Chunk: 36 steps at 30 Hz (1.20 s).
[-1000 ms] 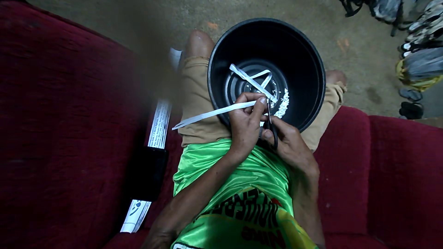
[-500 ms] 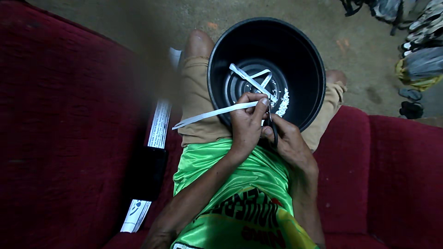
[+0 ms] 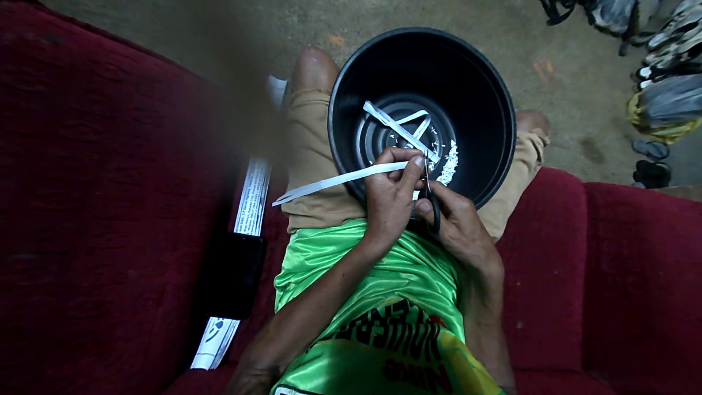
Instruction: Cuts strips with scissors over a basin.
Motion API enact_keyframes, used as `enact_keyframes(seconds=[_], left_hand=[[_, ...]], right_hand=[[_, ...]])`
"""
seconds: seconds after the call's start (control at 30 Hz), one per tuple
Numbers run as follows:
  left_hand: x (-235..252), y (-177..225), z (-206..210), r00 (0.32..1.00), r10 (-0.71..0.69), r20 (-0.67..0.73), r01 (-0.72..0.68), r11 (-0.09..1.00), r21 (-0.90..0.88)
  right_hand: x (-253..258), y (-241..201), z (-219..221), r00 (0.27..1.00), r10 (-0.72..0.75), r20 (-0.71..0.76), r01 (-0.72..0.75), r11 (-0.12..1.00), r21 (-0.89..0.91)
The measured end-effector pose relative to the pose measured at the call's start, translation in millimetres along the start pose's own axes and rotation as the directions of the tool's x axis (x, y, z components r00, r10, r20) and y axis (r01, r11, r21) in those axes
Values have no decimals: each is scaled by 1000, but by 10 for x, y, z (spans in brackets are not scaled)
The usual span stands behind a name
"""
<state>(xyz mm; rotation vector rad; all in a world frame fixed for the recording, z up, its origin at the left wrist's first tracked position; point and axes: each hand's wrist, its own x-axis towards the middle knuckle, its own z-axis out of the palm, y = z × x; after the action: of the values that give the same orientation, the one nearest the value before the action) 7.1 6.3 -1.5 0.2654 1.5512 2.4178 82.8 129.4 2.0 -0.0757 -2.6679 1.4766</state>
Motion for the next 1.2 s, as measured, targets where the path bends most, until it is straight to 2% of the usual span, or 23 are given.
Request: enact_keyframes(seconds=[0.17,0.5,0.7,0.87,1.2], left_hand=[[12,19,-42,1000,5,7,-5,999,46],[14,5,-33,999,27,-19,-26,999,28],[16,11,-33,998,43,-39,-42,999,12],[21,25,-25,998,40,-44,-41,999,-18],[4,26,-19,1000,25,-13,-25,1000,-5]], right_hand=[[-3,16,-15,1000,21,-15,-21,1000,8],[4,17,-2,1000,3,-27,-3,1000,19],[-30,12,-19,999,53,-12,-52,996,74],[-39,20,-33,999,23,48,-26,998,51],[0,12,-25,1000,12,18,-12,1000,5]])
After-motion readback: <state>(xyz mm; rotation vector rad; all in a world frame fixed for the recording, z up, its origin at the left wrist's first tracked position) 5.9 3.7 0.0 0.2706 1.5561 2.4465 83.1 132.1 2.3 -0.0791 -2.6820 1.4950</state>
